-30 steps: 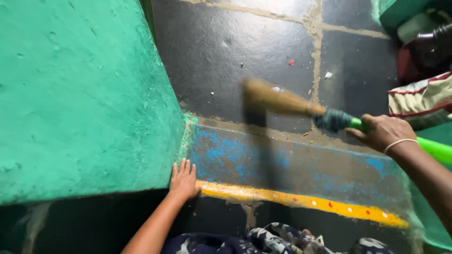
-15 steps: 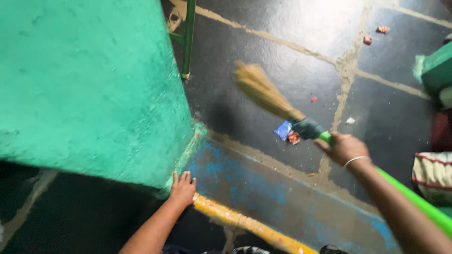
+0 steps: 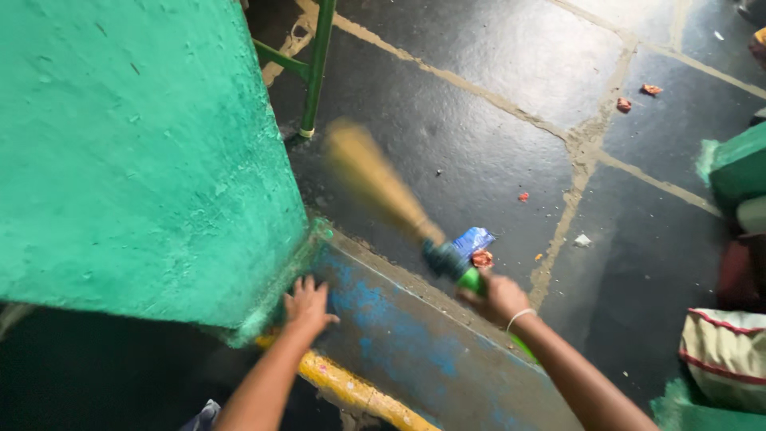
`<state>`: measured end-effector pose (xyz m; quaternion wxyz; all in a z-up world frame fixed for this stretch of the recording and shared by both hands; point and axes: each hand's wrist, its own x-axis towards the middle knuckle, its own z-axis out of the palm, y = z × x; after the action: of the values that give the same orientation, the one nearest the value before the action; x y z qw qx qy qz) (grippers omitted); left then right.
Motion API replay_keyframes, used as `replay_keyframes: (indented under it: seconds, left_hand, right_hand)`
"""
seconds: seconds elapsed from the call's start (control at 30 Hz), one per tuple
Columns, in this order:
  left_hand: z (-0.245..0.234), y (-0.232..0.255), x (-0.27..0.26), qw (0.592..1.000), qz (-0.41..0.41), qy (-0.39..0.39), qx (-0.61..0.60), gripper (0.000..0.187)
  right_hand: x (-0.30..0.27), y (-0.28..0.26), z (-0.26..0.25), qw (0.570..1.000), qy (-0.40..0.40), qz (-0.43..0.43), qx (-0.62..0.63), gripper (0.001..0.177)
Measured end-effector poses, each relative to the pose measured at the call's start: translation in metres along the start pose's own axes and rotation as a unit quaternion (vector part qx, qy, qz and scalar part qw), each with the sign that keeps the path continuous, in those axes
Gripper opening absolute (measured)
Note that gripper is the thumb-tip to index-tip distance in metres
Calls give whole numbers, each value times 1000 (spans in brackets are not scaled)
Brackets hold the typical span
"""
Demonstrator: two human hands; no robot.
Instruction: The person sweeps the dark tiled floor using a broom with a green handle, moving debris across the surface and around a colorful rangoli pattern.
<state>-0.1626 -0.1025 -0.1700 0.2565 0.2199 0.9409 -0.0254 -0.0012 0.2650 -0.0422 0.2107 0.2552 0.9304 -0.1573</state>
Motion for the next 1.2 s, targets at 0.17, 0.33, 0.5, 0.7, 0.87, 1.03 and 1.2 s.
replay_keyframes:
  seconds: [0.17,0.33,0.5,0.7,0.87,1.03,1.2]
  left_hand:
    - [-29,58,-15,984,-88,-152,-29,155]
    - [-33,60,-16,978,-94,-178,-50,158]
    - [-27,56,-13,978,-86,-183,-56,158]
    - [-34,57,-14,976,-98,-187,-55,157]
    - [-40,59,-18,974,-96,-194,-59,156]
    - [-46,60,-21,974,-95,-195,-64,157]
    - [-45,60,-19,975,-91,-192,-65,156]
  right_hand:
    - [27,2,-5,995,-56,62,-46,80]
    - [51,5,-29,988,100,117,30,77]
    - [36,-63,12,996,-58,8,71,75]
    - [84,-19,-18,989,12,124,82,69]
    - [34,47,8,991,96,28,93,54]
    - [-19,113,-7,990,-61,38,-119,60]
    - [-37,136,-70,963,91,171,-188,68]
